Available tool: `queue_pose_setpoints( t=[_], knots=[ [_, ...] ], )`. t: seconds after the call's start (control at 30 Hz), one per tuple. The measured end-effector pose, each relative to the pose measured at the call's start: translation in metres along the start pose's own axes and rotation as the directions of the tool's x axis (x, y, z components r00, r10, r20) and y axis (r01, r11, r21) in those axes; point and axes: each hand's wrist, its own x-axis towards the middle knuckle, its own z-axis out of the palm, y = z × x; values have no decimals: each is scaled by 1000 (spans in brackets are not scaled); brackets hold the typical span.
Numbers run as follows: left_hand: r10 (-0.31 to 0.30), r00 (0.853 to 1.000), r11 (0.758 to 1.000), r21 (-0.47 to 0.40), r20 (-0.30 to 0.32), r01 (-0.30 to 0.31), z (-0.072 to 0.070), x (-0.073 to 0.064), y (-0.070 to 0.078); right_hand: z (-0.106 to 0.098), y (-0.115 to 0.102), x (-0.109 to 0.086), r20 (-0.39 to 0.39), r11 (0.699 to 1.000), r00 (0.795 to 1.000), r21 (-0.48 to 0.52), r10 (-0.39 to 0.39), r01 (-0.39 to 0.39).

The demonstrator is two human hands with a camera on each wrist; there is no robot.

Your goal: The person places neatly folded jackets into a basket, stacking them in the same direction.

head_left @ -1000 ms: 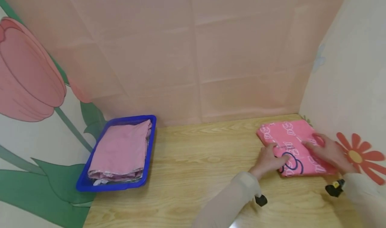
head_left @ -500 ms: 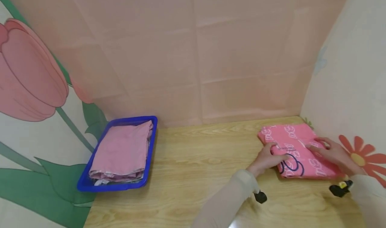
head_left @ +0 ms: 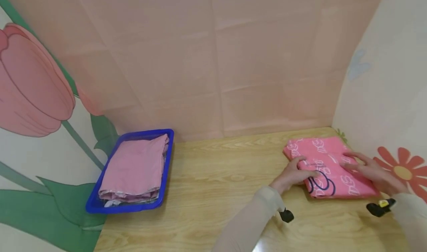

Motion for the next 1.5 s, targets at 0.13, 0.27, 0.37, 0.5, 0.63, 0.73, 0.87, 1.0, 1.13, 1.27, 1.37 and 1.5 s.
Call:
queue_pose_setpoints(
  t=[0.13, 0.27, 0.37, 0.5, 0.63, 0.73, 0.87, 1.0, 1.13, 1.27, 1.37, 1.5],
  knots=[
    [2, 1000, 999, 33, 5, -2, -1, 0, -1, 3, 1, 2, 18, 999, 1000, 37, 2, -3],
    [14, 1000, 999, 30, 25, -15, -4, 2, -2, 5, 1, 4, 35, 999, 999, 42, 4, -5],
    [14, 999, 1000, 17, 43, -15, -7, 3, -2, 8, -2, 5, 47, 998, 999, 53, -16, 14],
    [19, 999, 999, 42, 46, -21, -12, 6, -4, 14, -6, 5, 49, 995, 998, 93, -46, 41],
    [47, 998, 995, 82, 45, -50, -15, 7, -7, 21, -8, 3, 37, 992, 995, 95, -89, 86],
    [51, 998, 994, 90, 47, -55, -18, 6, -10, 25, -8, 3, 27, 990, 993, 84, -117, 115],
    [47, 998, 994, 92, 43, -51, -20, 5, -12, 31, -6, 5, 5, 988, 990, 66, -140, 139],
    [57, 998, 994, 87, 38, -60, -21, 5, -13, 34, -6, 4, -18, 987, 988, 46, -154, 155],
    [54, 998, 997, 53, 26, -56, -24, 4, -14, 38, -10, 2, -40, 987, 987, 37, -156, 157],
    [54, 998, 998, 34, 26, -55, -30, 1, -14, 42, -14, -2, -58, 981, 981, 51, -183, 186],
    [46, 998, 998, 51, 41, -49, -38, -2, -13, 46, -16, -6, -67, 971, 975, 96, -213, 218],
    [47, 996, 997, 58, 71, -51, -50, -9, -9, 50, -21, -11, -89, 952, 963, 151, -254, 265]
  ],
)
